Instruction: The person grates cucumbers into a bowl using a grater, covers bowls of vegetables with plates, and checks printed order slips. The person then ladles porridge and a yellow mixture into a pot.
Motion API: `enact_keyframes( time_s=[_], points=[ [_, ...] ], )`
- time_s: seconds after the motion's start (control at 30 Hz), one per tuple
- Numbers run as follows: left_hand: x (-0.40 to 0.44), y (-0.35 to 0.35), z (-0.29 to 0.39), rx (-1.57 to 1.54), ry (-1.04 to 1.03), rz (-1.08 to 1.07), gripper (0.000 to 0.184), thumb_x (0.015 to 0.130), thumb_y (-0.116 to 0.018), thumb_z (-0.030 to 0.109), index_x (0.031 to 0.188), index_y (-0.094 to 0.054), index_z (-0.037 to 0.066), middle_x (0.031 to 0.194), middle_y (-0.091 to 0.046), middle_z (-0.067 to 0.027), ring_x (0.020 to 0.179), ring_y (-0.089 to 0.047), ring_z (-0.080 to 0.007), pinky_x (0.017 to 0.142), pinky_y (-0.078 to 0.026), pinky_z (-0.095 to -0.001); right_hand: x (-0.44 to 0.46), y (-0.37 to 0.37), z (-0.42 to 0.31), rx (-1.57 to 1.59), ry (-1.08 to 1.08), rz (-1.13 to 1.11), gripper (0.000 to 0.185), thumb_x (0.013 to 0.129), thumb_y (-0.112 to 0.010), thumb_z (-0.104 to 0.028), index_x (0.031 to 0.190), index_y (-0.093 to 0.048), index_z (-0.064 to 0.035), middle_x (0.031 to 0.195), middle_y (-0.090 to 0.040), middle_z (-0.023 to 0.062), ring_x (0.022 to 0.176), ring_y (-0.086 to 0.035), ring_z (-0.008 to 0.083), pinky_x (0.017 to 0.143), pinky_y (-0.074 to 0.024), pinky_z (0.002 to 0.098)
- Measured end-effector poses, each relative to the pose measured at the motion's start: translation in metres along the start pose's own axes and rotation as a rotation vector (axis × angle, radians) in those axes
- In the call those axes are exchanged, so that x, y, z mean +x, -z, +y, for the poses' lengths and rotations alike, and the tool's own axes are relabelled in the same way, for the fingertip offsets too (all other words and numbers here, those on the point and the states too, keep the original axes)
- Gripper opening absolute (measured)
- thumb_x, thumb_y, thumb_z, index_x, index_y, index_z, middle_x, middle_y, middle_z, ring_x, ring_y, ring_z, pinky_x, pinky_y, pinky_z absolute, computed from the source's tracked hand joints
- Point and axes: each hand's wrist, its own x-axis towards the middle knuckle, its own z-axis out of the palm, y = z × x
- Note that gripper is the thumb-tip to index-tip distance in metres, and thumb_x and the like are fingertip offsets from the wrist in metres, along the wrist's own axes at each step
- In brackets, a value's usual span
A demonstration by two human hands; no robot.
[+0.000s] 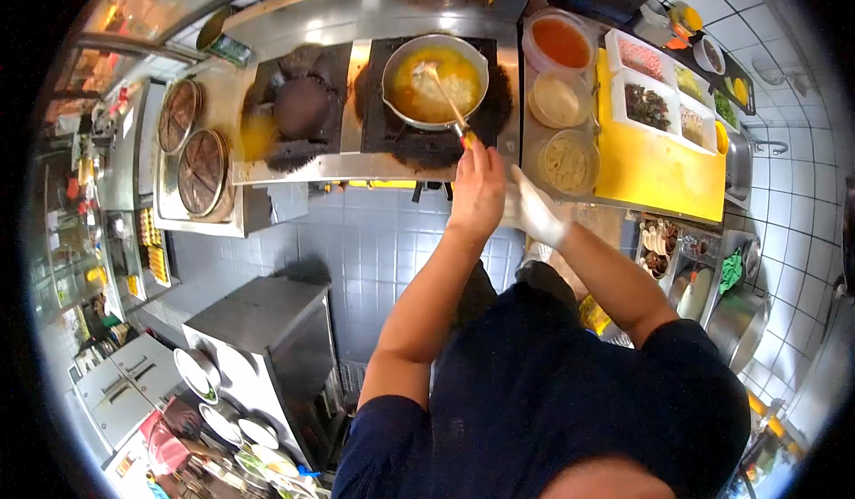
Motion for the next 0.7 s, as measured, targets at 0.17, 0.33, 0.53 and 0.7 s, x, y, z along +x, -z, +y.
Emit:
enact_keyframes(
  time_s=[0.17,0.33,0.53,0.7],
  points=[
    [-0.038,0.05,0.001,-0.233,0.178,0.056,0.062,0.076,-0.066,0.001,0.137,-0.052,-0.002,0.134,-0.054,-0.0258,0.119,-0.057,-0.0426,0.098,-0.05,-0.0479,-0.1,0.088,0.042,-0.376,-0.091,0.324,0.066,0.107,-0.032,-0.058,0.131,-0.06,-0.0031,0.116,-0.07,0.0155,0.103,-0.069,0.0232,0.084,-0.0547,0.0356],
    [-0.158,-0.128,-0.119,-0.55,0.833,0.117,0.041,0.097,-0.06,0.014,0.135,-0.055,-0.002,0.104,-0.07,-0.0191,0.091,-0.068,-0.029,0.083,-0.055,-0.0395,-0.178,0.283,0.147,0.293,-0.014,0.565,0.051,0.105,-0.044,-0.053,0.116,-0.063,-0.0068,0.101,-0.067,0.0098,0.081,-0.067,0.0218,0.064,-0.0517,0.0323],
    [-0.131,-0.199,-0.161,-1.55,1.267,0.181,0.03,0.104,-0.051,0.014,0.132,-0.05,0.002,0.123,-0.062,-0.0133,0.108,-0.063,-0.0265,0.092,-0.056,-0.0419,-0.303,0.286,0.19,-0.135,-0.111,1.076,0.057,0.097,-0.051,-0.066,0.104,-0.063,-0.0099,0.085,-0.065,0.0062,0.07,-0.067,0.022,0.062,-0.0561,0.0345],
    [-0.132,-0.221,-0.175,-1.757,1.408,0.25,0.027,0.106,-0.048,0.022,0.117,-0.06,0.001,0.115,-0.066,-0.011,0.101,-0.065,-0.0237,0.087,-0.056,-0.0413,-0.365,0.309,0.252,0.091,-0.137,1.177,0.053,0.099,-0.051,-0.059,0.108,-0.064,-0.0083,0.089,-0.067,0.0088,0.078,-0.07,0.0261,0.07,-0.0567,0.0402]
  ],
)
